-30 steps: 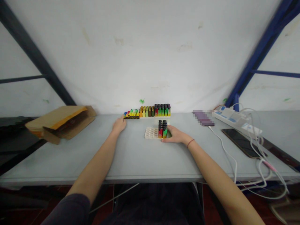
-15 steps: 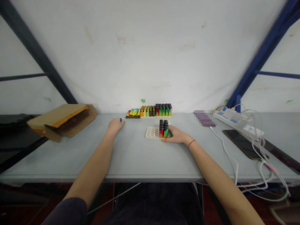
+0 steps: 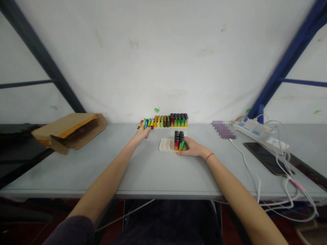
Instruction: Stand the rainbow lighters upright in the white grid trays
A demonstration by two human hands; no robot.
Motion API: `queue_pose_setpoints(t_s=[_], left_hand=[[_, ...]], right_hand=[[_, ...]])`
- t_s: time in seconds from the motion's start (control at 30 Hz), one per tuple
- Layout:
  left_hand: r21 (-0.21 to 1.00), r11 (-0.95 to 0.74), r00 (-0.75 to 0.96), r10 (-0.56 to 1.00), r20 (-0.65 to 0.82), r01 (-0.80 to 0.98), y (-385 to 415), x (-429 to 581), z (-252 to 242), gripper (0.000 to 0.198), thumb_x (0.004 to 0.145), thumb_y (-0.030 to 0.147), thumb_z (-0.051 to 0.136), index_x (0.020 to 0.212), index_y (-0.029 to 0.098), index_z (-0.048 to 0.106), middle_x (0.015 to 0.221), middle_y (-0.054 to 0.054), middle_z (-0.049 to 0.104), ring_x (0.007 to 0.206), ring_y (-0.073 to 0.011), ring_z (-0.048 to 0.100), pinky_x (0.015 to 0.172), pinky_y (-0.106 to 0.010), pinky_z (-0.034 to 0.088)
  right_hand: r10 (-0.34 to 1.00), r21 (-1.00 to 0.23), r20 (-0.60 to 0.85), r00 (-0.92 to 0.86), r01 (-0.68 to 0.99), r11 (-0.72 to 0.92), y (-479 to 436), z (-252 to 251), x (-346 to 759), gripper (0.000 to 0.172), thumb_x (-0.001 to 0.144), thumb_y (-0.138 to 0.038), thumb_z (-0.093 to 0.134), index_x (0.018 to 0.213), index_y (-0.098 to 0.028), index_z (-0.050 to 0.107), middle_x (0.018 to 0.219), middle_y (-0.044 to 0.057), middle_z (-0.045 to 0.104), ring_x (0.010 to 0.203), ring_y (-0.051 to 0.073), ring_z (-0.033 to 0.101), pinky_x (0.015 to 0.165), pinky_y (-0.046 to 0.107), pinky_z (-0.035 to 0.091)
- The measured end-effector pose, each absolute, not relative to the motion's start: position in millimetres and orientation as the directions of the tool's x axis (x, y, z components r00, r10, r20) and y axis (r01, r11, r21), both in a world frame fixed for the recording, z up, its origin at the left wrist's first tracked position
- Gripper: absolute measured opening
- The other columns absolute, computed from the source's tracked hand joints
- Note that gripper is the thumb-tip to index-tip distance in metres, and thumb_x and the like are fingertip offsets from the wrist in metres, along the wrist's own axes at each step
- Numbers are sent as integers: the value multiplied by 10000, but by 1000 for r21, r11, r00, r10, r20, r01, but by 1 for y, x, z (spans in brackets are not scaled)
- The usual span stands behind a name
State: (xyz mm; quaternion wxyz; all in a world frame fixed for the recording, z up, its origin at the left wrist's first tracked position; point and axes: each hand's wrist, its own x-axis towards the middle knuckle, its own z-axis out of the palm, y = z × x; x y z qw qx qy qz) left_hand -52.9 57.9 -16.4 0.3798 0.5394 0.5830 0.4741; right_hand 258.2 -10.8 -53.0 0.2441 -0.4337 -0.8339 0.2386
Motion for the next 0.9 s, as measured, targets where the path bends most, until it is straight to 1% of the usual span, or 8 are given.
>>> queue_pose_setpoints(t_s=[0.1, 0.2, 0.3, 0.37, 0.47, 0.6, 0.8, 0.9], left_hand=[[999, 32, -40, 999, -32, 0, 45, -24, -18, 237, 1006, 461, 560, 1012, 226, 536, 598, 91, 438, 425, -70, 380, 479, -182, 333], [992, -11, -7, 1000, 11, -122, 33, -8, -19, 253, 1038, 499, 500, 1002, 249, 484, 578, 105, 417, 437, -73, 400, 486, -162, 341], [984, -14, -13, 1000, 12, -180, 25, -1, -20, 241, 1020, 473, 542, 973, 250, 461, 663, 81, 528, 487, -68, 482, 506, -158, 389], [974, 23, -20, 999, -29, -224, 22, 1, -19, 209, 1013, 427, 537, 957, 247, 448, 698, 78, 554, 485, -64, 494, 492, -158, 391], [945, 108, 15, 994, -109, -310, 21, 1, -18, 221, 1016, 425, 459, 908, 232, 446, 639, 81, 509, 417, -65, 418, 419, -167, 317], [905, 185, 121, 981, -149, -384, 23, 0, -19, 400, 993, 567, 454, 839, 203, 510, 558, 84, 426, 376, -63, 350, 379, -186, 265], [911, 142, -21, 986, -163, -388, 24, 3, -23, 433, 975, 625, 487, 841, 213, 493, 565, 71, 496, 399, -78, 456, 426, -191, 370], [913, 145, -11, 987, -161, -381, 23, 1, -23, 465, 965, 652, 463, 791, 220, 467, 512, 88, 416, 360, -65, 357, 397, -180, 290]], right_hand=[[840, -618, 203, -503, 600, 508, -10, -53, 258, 894, 741, -650, 840, 1452, -177, 580, 1460, 178, 639, 1361, 417, 586, 1220, 620, 393], [833, -615, 217, -508, 592, 521, -10, -54, 258, 898, 749, -637, 842, 1474, -186, 564, 1476, 176, 631, 1375, 411, 578, 1229, 622, 378], [826, -615, 226, -516, 582, 532, -10, -54, 258, 888, 755, -631, 838, 1473, -184, 566, 1477, 174, 632, 1385, 411, 570, 1235, 626, 371], [826, -617, 226, -517, 580, 532, -11, -53, 257, 885, 754, -632, 839, 1468, -184, 571, 1477, 174, 632, 1388, 417, 568, 1235, 634, 370], [826, -614, 222, -517, 584, 531, -12, -52, 257, 870, 760, -627, 839, 1468, -198, 571, 1478, 166, 633, 1385, 418, 571, 1232, 637, 376], [829, -609, 213, -516, 593, 526, -12, -52, 257, 873, 763, -639, 828, 1461, -181, 572, 1475, 178, 630, 1388, 426, 565, 1235, 635, 371], [827, -602, 213, -520, 597, 530, -11, -53, 257, 863, 761, -652, 823, 1445, -185, 582, 1452, 177, 644, 1372, 423, 576, 1227, 638, 379], [831, -599, 206, -517, 604, 525, -11, -53, 257, 866, 764, -664, 815, 1444, -180, 582, 1455, 178, 640, 1379, 419, 572, 1231, 626, 379]])
